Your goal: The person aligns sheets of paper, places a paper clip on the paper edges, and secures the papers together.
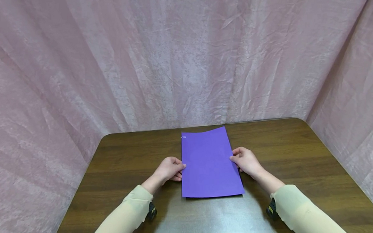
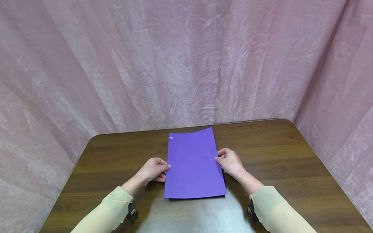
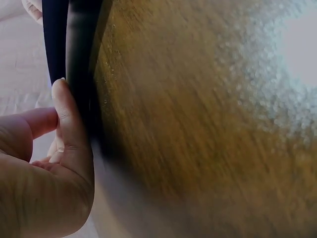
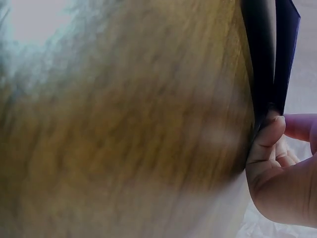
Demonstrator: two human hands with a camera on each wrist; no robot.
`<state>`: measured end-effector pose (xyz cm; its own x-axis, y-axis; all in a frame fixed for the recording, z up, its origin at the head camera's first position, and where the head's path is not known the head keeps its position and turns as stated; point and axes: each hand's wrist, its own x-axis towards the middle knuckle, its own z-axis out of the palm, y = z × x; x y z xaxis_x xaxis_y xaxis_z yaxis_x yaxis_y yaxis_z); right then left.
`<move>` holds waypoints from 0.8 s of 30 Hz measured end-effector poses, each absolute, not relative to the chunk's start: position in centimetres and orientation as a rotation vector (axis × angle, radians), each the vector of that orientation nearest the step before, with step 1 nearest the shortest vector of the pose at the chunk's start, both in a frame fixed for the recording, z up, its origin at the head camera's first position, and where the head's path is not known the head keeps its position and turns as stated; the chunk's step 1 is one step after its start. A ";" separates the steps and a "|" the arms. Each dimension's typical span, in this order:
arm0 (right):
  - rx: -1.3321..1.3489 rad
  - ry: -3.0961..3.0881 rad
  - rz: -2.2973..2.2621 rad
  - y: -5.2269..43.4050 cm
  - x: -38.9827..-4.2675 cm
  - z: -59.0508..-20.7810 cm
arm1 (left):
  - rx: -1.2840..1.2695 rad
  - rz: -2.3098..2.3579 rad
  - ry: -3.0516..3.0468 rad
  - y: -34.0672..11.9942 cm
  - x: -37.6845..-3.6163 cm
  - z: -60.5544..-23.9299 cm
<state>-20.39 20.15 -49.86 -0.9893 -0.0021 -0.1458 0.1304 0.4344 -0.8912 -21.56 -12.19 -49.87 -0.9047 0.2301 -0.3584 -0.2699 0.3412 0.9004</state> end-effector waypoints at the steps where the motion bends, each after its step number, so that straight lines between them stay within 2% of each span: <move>1: 0.113 2.559 -1.592 20.1 -20.4 -49.9 | -0.042 1.592 2.182 -12.2 -21.6 -49.9; 13: 0.039 2.676 -1.405 20.2 -20.8 -50.1 | -0.078 1.630 2.171 -11.9 -21.8 -50.4; 24: -0.011 2.767 -1.279 20.1 -20.8 -50.0 | -0.022 1.467 2.315 -11.6 -21.5 -49.7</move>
<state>-20.79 20.12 -50.01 -0.9956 -0.0458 -0.0814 0.0323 0.6488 -0.7603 -21.48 -11.59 -49.70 -0.9205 0.1958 -0.3383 -0.2223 0.4495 0.8652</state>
